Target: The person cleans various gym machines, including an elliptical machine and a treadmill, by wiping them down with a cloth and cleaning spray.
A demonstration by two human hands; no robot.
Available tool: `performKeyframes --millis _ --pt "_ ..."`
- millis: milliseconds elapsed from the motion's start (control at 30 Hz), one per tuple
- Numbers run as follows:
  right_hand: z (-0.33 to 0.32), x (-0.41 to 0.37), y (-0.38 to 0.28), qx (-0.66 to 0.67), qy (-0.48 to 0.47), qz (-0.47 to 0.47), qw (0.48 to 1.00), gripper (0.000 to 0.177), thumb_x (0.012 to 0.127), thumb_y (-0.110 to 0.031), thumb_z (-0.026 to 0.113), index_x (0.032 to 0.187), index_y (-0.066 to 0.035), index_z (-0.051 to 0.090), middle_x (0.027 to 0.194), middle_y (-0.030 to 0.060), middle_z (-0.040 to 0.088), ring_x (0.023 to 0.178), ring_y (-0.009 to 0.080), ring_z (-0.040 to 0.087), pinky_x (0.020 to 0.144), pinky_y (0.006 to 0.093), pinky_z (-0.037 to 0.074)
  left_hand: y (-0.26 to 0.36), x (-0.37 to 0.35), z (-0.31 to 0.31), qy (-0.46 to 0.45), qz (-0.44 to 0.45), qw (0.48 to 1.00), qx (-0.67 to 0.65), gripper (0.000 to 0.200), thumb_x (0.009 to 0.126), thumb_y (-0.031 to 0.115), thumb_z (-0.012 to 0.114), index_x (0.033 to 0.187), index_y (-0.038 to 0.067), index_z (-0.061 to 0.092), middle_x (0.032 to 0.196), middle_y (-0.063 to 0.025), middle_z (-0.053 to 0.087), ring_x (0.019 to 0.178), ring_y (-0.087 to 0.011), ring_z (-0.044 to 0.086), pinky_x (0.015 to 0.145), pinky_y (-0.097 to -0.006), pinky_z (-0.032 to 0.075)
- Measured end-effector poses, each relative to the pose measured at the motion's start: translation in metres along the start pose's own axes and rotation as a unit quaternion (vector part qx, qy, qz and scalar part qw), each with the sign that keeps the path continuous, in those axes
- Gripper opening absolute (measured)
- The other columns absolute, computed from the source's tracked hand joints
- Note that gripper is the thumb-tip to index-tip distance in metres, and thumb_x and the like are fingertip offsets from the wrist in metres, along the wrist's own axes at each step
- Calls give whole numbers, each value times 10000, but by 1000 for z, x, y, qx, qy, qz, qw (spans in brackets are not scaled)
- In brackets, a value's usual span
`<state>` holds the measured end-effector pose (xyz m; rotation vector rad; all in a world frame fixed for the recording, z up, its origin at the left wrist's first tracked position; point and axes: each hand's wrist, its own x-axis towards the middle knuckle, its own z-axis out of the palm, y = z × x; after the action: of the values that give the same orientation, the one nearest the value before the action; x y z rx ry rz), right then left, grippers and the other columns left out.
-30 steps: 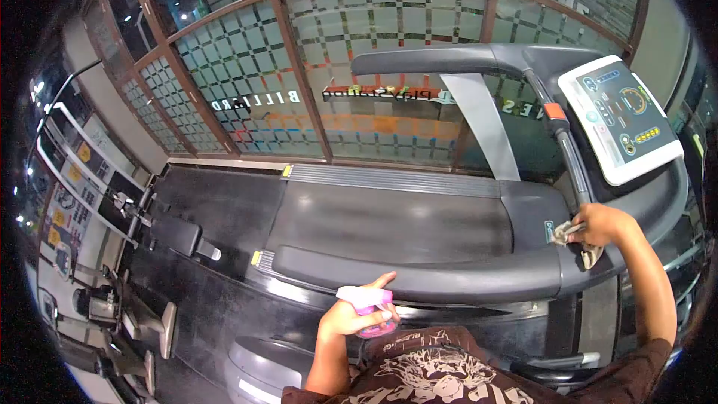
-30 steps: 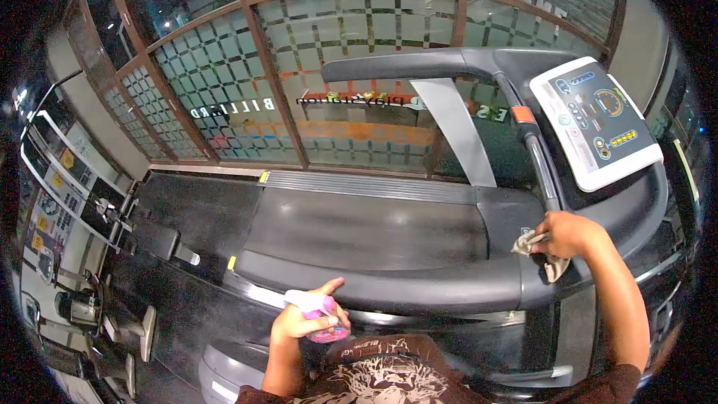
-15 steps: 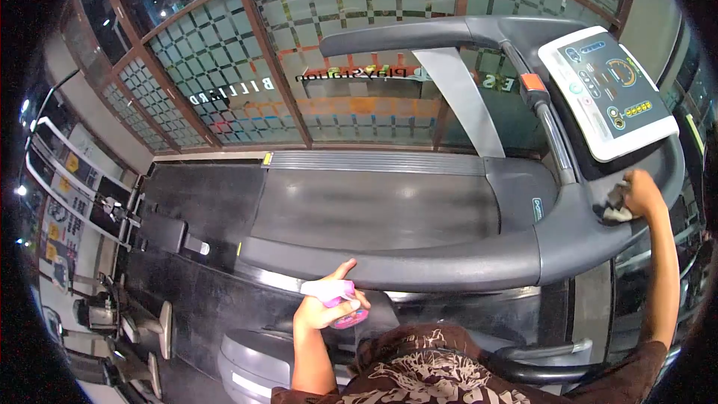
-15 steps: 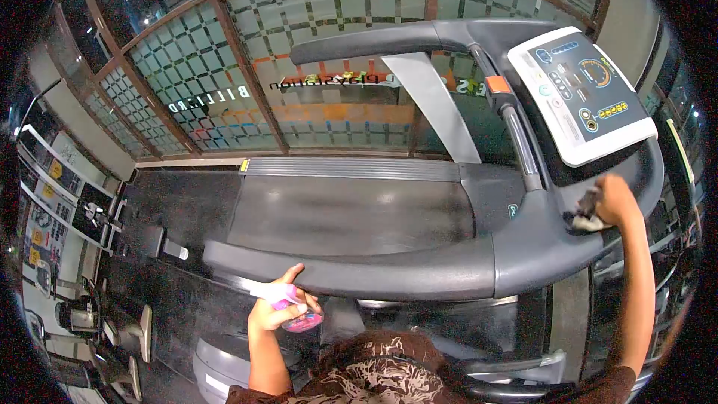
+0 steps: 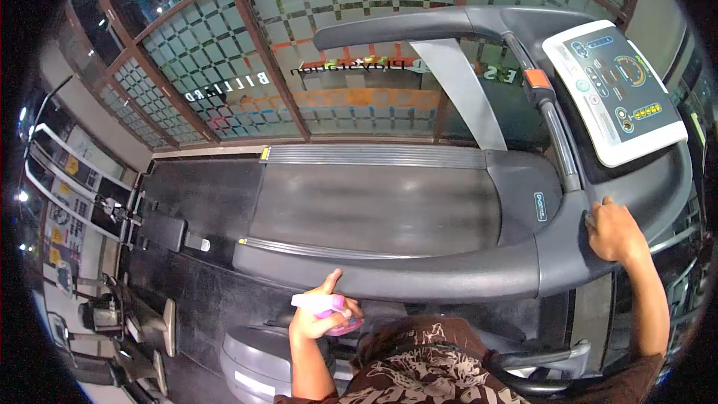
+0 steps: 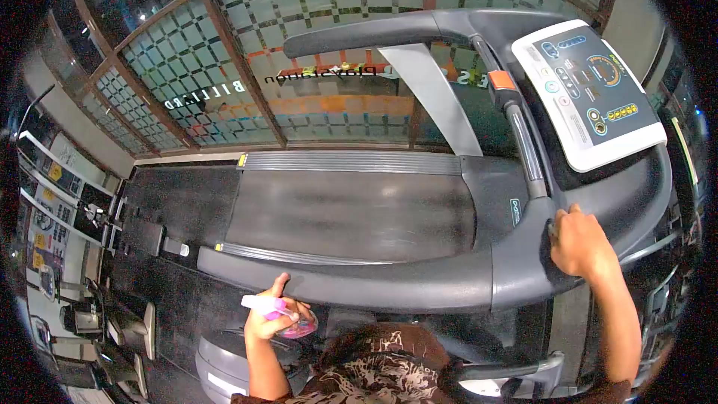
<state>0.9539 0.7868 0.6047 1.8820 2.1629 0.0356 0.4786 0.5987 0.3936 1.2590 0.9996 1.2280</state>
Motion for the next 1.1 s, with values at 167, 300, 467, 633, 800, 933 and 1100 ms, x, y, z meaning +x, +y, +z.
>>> performKeyframes --millis 167,300,467,633,800,933,1100 --pt "-13 -13 -37 57 -26 -125 990 202 810 -87 572 921 77 613 993 343 611 879 492 642 839 531 532 -4 0 2 6 15 999 -29 919 796 36 717 1568 27 217 695 -111 679 768 -281 720 862 -418 539" --pt "3 -25 -68 9 -17 -157 987 222 767 -64 579 940 74 604 1000 294 593 789 477 657 762 532 557 -7 -1 2 -8 0 1000 -18 1027 736 123 704 1596 97 142 609 -86 602 760 -360 719 902 -509 520" --pt "0 -33 -92 38 -2 -206 978 223 761 -72 601 935 66 595 1000 280 592 784 478 651 753 528 562 -13 1 5 0 55 997 -56 939 787 95 733 1553 -10 200 667 -96 655 784 -306 724 916 -481 523" --pt "8 -47 -134 69 33 -270 960 239 747 -101 657 924 42 585 1002 227 569 803 440 645 729 521 567 -8 -7 19 74 31 993 -85 640 825 67 729 1383 -84 454 807 -132 723 792 -219 702 989 -427 485" --pt "21 -55 -187 42 96 -360 927 216 734 -137 670 894 -8 606 987 156 547 828 359 626 592 459 585 -33 -30 28 112 68 988 -75 458 837 87 731 1233 -71 565 822 -113 731 807 -211 701 1074 -444 411" --pt "35 -51 -232 42 151 -458 875 183 760 -165 639 874 -25 613 968 136 535 869 331 605 579 446 590 -46 -60 31 167 53 977 -118 374 830 71 730 1146 -76 597 736 -70 687 822 -212 705 1086 -474 394" --pt "45 -28 -319 69 159 -604 778 162 774 -190 615 861 -53 608 995 111 539 942 325 596 605 441 605 -65 -105 26 265 35 957 -113 942 806 76 734 1547 -39 164 694 -54 614 816 -295 685 937 -503 480"
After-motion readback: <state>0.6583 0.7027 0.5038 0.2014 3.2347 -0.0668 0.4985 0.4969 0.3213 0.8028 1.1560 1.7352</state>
